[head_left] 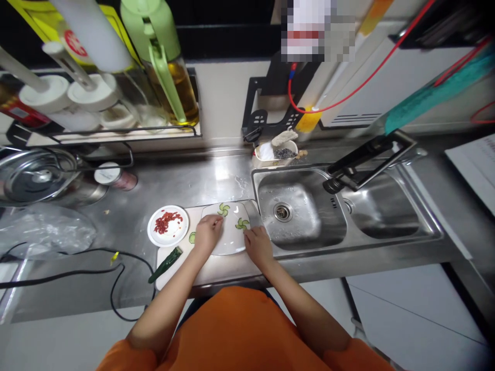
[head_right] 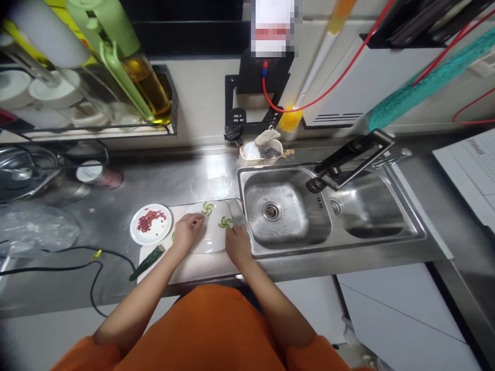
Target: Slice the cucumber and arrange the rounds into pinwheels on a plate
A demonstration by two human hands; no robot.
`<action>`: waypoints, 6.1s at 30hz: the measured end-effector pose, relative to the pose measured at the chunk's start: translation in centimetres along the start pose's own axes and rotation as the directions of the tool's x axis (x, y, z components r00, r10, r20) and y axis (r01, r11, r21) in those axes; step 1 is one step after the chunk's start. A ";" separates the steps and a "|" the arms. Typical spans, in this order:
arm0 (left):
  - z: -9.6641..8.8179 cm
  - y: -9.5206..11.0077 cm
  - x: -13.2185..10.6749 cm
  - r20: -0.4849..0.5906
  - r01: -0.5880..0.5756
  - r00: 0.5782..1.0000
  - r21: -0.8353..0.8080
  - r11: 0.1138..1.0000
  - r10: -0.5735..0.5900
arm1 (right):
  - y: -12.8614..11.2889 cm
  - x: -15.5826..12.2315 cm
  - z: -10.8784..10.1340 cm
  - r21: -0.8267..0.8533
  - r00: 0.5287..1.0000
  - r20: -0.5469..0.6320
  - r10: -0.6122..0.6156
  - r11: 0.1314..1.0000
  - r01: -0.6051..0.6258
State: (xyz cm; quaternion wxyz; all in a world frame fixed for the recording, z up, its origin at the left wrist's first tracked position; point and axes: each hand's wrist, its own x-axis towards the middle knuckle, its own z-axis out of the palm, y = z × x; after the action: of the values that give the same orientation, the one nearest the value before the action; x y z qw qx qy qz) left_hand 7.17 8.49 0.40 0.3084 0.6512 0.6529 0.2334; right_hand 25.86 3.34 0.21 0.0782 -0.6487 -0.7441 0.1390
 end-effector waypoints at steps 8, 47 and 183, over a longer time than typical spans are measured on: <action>-5.7 -6.1 -4.9 -0.149 0.139 0.985 0.388 0.911 -0.087 | -1.1 -0.6 0.5 0.024 0.995 0.003 -0.101 0.995 0.101; -2.5 -2.7 -4.3 0.138 -0.242 0.961 0.009 0.970 0.239 | -4.4 2.0 2.0 0.705 0.952 0.298 0.073 0.655 -0.271; -2.1 -1.2 -4.9 0.676 0.720 0.677 -0.691 0.069 -0.291 | -3.6 4.2 -2.8 0.761 0.917 0.363 -0.164 0.621 -0.190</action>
State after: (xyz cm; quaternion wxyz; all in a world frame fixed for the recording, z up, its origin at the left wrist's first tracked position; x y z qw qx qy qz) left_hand 4.63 3.73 1.56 0.8003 0.0913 0.5022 0.3146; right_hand 22.70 7.36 3.67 0.1989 -0.5123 -0.6030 0.5782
